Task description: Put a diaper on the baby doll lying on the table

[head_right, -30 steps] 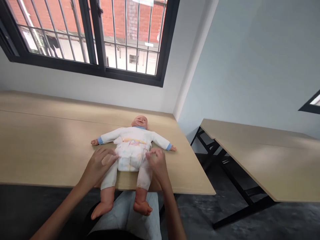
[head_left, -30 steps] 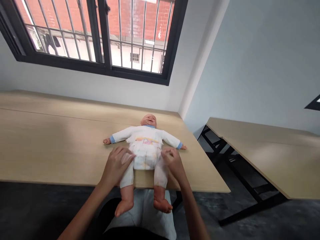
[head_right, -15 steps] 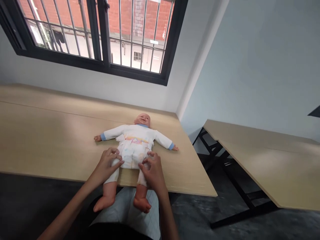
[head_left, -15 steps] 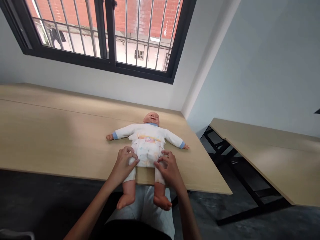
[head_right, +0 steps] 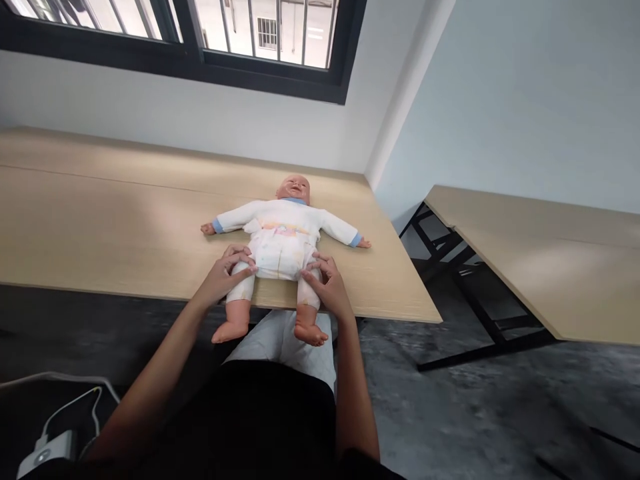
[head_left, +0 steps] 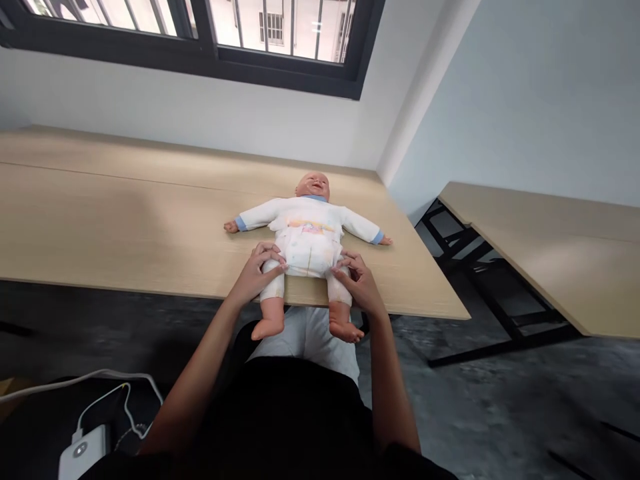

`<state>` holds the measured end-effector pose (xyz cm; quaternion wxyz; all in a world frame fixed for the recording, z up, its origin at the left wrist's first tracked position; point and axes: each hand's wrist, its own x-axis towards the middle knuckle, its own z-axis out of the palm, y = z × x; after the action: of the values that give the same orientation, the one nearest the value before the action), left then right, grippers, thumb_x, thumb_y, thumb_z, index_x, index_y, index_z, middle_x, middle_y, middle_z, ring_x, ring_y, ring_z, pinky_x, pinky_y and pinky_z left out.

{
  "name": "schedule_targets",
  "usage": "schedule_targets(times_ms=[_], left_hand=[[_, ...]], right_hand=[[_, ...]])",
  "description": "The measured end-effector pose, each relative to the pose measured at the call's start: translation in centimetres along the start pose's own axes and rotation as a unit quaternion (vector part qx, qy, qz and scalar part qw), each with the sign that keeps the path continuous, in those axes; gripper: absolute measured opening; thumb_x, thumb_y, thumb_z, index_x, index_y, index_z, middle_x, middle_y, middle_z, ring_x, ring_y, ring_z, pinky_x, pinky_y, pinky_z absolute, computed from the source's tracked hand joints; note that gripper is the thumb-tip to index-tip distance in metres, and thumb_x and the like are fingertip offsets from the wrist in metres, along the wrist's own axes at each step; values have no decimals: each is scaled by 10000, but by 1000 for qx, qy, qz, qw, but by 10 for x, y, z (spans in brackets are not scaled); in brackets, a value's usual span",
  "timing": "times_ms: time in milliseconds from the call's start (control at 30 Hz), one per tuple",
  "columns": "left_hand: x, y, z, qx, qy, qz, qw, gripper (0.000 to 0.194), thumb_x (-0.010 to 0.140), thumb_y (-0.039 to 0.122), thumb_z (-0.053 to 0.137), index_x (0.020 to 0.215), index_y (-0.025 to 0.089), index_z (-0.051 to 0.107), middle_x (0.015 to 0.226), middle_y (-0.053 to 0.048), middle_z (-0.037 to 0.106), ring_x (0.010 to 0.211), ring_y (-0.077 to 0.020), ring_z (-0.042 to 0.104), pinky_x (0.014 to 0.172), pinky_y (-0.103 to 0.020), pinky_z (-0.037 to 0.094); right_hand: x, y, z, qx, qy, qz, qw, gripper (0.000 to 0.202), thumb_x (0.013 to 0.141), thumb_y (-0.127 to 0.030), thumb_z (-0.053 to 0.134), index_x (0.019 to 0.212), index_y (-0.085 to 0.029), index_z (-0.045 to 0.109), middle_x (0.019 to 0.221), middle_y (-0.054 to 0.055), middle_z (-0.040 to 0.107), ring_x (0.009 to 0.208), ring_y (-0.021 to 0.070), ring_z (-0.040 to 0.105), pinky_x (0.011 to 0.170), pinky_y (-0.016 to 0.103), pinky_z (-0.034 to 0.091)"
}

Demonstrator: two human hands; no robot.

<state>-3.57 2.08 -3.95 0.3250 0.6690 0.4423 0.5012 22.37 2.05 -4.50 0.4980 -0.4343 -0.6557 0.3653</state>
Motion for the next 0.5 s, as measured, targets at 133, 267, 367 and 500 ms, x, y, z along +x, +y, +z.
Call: schedule_targets(times_ms=[133,267,367,500], left_hand=[[10,-14,-7,-177,127,-131,967,291,776,432,689,890,200,556,1124,-54,595,1069,-187,579,933,-309,475],[45,-25,-24,-238,130,-207,940,379,803,541,644,933,195,561,1073,-103,635,1075,-203,600,897,-296,501],[79,-25,-28,-278,87,-260,921,448,779,591,669,926,177,579,1053,-130,653,1113,-222,600,914,-287,501],[115,-17,-16,-298,40,-280,912,490,840,611,598,960,137,584,948,-88,692,1050,-211,627,976,-304,466]], right_hand=[[4,8,-1,60,121,43,990,435,770,-499,683,1076,-229,533,1348,109,466,1251,246,499,1032,414,445],[23,7,-6,78,199,94,972,546,788,-512,652,1216,-223,475,1378,108,477,1338,225,419,1097,383,390],[53,0,-10,175,160,190,953,445,850,-484,618,1193,-219,517,1338,80,542,1283,182,487,1033,296,452],[98,-10,-9,270,54,272,922,318,949,-446,499,995,-149,605,1002,100,696,972,171,663,857,278,556]])
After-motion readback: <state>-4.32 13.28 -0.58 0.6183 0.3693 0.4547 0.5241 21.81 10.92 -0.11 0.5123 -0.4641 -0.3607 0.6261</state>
